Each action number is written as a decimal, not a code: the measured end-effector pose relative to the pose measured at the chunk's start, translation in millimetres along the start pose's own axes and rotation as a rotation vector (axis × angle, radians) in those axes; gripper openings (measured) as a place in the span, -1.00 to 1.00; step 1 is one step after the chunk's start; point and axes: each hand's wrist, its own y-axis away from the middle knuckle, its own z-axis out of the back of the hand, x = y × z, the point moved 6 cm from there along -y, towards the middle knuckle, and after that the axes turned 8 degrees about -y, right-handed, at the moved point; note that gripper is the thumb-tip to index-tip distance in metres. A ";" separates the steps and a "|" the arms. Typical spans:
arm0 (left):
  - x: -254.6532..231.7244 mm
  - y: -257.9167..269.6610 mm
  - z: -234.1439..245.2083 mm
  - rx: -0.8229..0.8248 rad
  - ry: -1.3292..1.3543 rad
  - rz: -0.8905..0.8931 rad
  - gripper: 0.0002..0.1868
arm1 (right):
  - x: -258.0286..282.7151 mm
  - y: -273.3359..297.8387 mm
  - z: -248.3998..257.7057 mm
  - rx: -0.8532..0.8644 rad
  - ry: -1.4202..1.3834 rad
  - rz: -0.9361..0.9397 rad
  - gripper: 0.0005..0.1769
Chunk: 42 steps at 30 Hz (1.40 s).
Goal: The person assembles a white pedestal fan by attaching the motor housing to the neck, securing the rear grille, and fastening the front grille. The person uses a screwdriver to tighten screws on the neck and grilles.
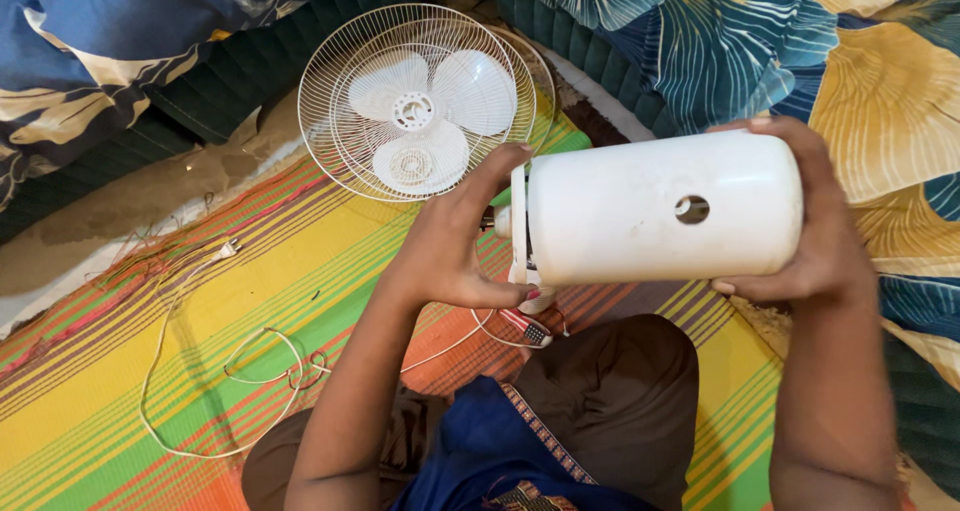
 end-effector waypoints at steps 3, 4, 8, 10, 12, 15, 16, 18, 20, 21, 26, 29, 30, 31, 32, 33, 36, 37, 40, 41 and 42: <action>3.8 0.3 -3.2 0.045 0.061 0.074 0.24 | 3.3 1.9 1.5 -0.015 0.032 0.003 0.38; 5.1 0.1 -4.4 0.061 0.084 0.096 0.24 | 1.9 3.8 1.2 -0.053 0.004 0.004 0.37; -5.4 -0.4 -2.5 -0.006 -0.029 -0.051 0.27 | -5.8 8.8 -3.2 -0.121 -0.081 0.039 0.27; -6.0 3.7 -4.7 0.005 -0.009 -0.035 0.26 | -7.4 14.3 -6.1 -0.116 -0.085 0.049 0.25; -7.8 4.5 -4.8 -0.003 -0.029 -0.045 0.29 | -7.3 16.0 -6.9 -0.109 -0.074 0.058 0.25; -5.9 5.0 -5.7 0.036 -0.007 0.017 0.32 | -7.5 16.5 -9.9 -0.112 -0.126 0.061 0.25; -4.6 5.4 -6.2 0.058 0.010 0.050 0.33 | -8.2 16.6 -11.7 -0.117 -0.149 0.060 0.25; -11.0 3.6 -3.5 0.031 -0.016 -0.038 0.38 | -10.6 16.0 -14.2 -0.130 -0.197 0.057 0.24; -14.6 4.3 -2.2 0.022 -0.038 -0.069 0.41 | -15.2 16.7 -17.2 -0.145 -0.264 0.051 0.24; -15.1 4.6 -2.8 0.026 -0.049 -0.059 0.41 | -17.7 16.0 -16.7 -0.151 -0.284 0.055 0.24; -12.6 4.3 -10.2 0.077 -0.057 0.017 0.43 | -33.0 13.7 -11.5 -0.184 -0.344 0.073 0.26; -14.2 0.9 -11.4 0.058 -0.100 -0.012 0.44 | -43.1 13.6 -11.6 -0.227 -0.484 0.062 0.29; -14.8 0.6 -12.5 0.057 -0.106 -0.012 0.44 | -45.1 14.5 -11.5 -0.237 -0.521 0.059 0.28; -14.9 0.0 -13.0 0.055 -0.113 -0.012 0.44 | -47.3 14.5 -11.8 -0.245 -0.557 0.058 0.27; -14.7 -0.8 -13.2 0.057 -0.109 -0.014 0.45 | -48.6 14.2 -11.8 -0.246 -0.569 0.062 0.26; -14.5 -0.6 -13.5 0.061 -0.104 -0.014 0.45 | -50.6 15.0 -12.7 -0.253 -0.584 0.059 0.26; -12.0 -0.3 -15.5 0.102 -0.107 -0.005 0.48 | -58.3 16.7 -16.6 -0.287 -0.631 0.043 0.29; -10.7 -0.6 -15.6 0.117 -0.117 0.002 0.48 | -60.9 15.1 -18.7 -0.288 -0.645 0.050 0.30; -14.5 1.0 -17.6 0.117 -0.138 -0.029 0.52 | -67.7 14.0 -27.1 -0.301 -0.685 0.069 0.33; -15.6 0.3 -17.0 0.110 -0.151 -0.044 0.52 | -69.5 12.2 -28.3 -0.302 -0.697 0.079 0.34; -16.5 -0.3 -15.4 0.103 -0.164 -0.058 0.52 | -71.0 9.9 -28.4 -0.304 -0.708 0.089 0.35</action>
